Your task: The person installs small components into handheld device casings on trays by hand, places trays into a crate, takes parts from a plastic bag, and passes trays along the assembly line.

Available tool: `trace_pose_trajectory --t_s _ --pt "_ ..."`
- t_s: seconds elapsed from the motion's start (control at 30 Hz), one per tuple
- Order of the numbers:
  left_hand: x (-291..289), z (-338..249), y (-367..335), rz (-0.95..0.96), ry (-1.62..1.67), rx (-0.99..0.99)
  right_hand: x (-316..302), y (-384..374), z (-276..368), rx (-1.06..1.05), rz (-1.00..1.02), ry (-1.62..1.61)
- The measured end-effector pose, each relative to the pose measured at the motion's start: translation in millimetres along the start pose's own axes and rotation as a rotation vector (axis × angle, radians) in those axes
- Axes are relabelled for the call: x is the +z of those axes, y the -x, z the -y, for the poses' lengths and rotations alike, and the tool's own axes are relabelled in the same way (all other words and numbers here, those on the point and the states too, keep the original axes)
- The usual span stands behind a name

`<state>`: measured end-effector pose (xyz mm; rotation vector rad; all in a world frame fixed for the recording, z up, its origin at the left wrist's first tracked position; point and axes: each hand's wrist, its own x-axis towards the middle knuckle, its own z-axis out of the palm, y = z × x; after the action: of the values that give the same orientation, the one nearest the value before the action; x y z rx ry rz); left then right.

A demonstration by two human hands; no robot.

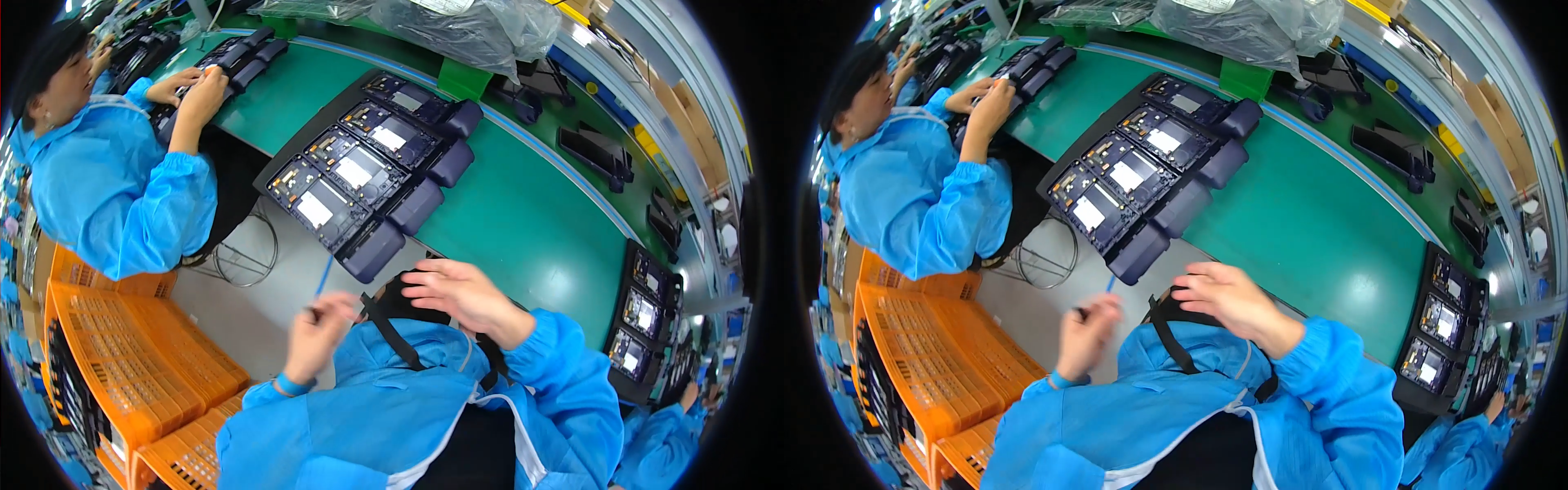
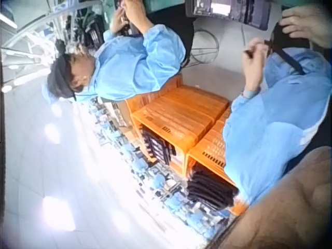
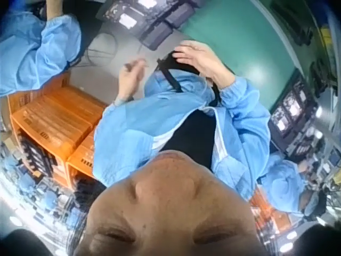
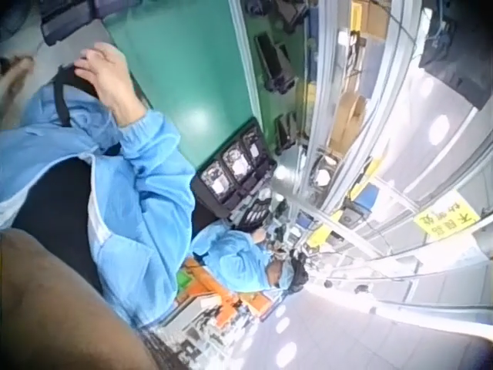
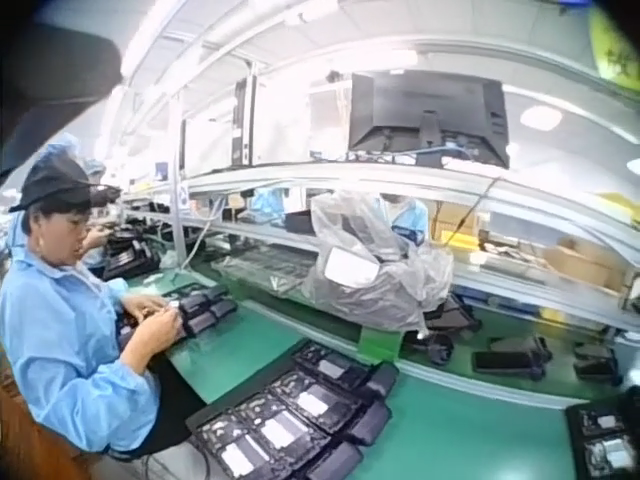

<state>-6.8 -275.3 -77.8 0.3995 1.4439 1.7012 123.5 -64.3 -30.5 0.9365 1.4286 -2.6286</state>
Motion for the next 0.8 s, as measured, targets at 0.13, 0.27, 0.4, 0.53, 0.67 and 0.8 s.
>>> trace_pose_trajectory --t_s 0.13,0.27,0.4,0.53,0.67,0.8 --pt "-83.4 -27.3 -65.6 -0.559 -0.003 0.164 37.2 -49.9 -24.5 -0.036 -0.012 -0.153" --pt "-115.9 -64.8 -130.2 -0.568 -0.1 0.211 57.6 -69.2 -29.6 -0.102 -0.09 -0.353" --pt "-117.8 -72.9 -150.0 -0.381 0.04 0.207 57.8 -61.5 -32.7 -0.133 -0.173 -0.406" --pt "-106.6 -70.3 -147.1 -0.258 -0.044 0.117 40.3 -40.9 -20.5 -0.17 -0.22 -0.308" --pt "-111.0 -80.9 -150.5 -0.151 -0.133 0.081 48.3 -35.8 -23.4 -0.187 -0.317 -0.321" --pt "-113.8 -109.9 -163.3 -0.097 -0.273 0.11 59.8 -34.9 -2.7 -0.285 -0.356 -0.213"
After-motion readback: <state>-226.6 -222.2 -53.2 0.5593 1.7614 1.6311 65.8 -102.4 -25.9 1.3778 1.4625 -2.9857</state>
